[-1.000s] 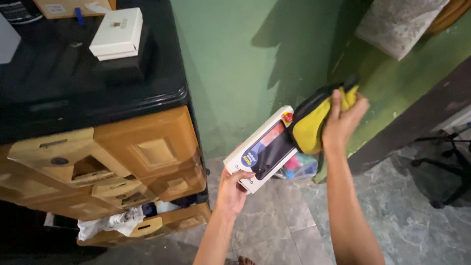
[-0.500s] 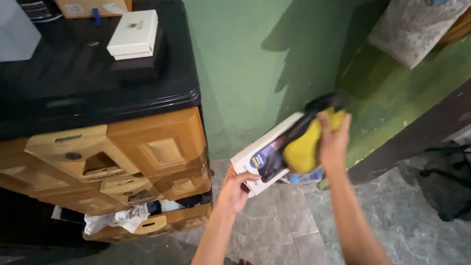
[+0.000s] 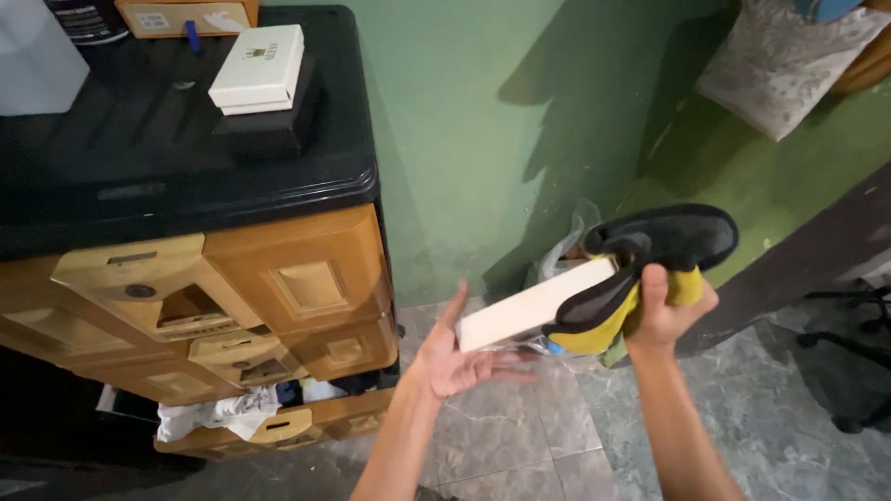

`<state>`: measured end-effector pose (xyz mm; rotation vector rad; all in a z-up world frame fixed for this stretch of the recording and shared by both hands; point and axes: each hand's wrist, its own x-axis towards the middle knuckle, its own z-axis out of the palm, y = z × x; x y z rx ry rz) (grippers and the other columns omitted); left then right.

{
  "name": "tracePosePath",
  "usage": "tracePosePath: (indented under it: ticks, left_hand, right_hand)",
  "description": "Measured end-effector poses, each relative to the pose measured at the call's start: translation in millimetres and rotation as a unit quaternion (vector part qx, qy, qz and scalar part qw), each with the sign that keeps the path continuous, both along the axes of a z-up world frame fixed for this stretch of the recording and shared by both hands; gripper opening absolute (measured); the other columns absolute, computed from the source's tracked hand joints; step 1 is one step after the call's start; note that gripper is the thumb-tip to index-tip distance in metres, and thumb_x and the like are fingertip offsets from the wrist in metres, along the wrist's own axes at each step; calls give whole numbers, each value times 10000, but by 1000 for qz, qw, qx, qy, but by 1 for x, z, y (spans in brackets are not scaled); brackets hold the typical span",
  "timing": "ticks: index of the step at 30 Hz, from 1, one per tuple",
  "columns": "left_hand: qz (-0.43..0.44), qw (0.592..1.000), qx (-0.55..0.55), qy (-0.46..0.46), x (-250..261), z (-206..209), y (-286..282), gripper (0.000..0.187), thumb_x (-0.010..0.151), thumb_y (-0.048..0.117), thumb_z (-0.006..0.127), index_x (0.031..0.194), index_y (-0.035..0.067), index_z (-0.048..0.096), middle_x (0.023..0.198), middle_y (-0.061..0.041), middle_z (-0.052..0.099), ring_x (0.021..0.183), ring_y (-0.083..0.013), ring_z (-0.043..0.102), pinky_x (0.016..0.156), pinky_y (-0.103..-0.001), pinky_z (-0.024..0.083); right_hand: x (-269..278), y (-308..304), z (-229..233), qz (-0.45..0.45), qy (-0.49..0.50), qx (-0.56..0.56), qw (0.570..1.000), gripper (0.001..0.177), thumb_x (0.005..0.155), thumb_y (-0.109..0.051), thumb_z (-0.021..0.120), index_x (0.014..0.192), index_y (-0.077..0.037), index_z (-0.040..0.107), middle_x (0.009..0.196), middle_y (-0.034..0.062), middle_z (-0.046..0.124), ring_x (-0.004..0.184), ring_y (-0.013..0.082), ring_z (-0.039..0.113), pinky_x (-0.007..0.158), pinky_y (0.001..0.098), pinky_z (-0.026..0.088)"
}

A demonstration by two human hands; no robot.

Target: The person wipes various small containers and boxes with a cloth, moving them from a surface to a chair and then back again.

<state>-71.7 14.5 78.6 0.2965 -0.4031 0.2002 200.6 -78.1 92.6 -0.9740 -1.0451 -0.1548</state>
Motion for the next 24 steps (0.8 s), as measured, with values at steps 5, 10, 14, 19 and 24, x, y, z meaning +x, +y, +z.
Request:
tracePosePath:
  ticks: [5,10,14,19,24]
  left_hand:
    - [97,952,-119,265,18,-60,-10,667,1032,371,509,1421,-169,456,1350,-325,609,1210,-431,667,1059,-491,570]
    - [199,925,-180,270,24,-86,8,348,892,102,654,1183,-78,588,1085,-185,715,986,-286,702,834,-367,587]
    - [221,927,-168,251,23,-39,6,423,827,89,653,1207,-70,558,1111,-191,682,1001,-326,681,821,-420,580]
    - [458,843,5,283,46,11,-17,709,741,-17,589,1412,184,477,1303,-47,597,1156,-228,615,935,-400,530]
    - [395,886,-117,211,50,-21,-18,580,982,197,626,1506,54,421,1386,-95,612,1249,-252,609,1037,-396,511]
  right_hand:
    - [-10,-2,30,50,23,-9,998,416,1012,-342,760,1131,45,667,990,36,688,871,122,629,820,264,509]
    - [-5,5,86,158,147,-184,959,387,951,-359,724,1138,-22,686,975,2,706,858,104,651,781,254,536]
    - [-9,4,123,-174,46,-286,941,487,1008,-426,766,1142,39,708,1026,108,734,897,147,652,826,310,516]
    - [-105,10,94,-111,-226,-261,932,483,856,-335,762,1241,-102,587,1347,196,566,1198,283,511,1019,445,425]
    - [-142,28,68,-26,-350,-324,878,613,711,-219,795,1311,-182,675,1491,116,527,1426,374,381,1140,650,175]
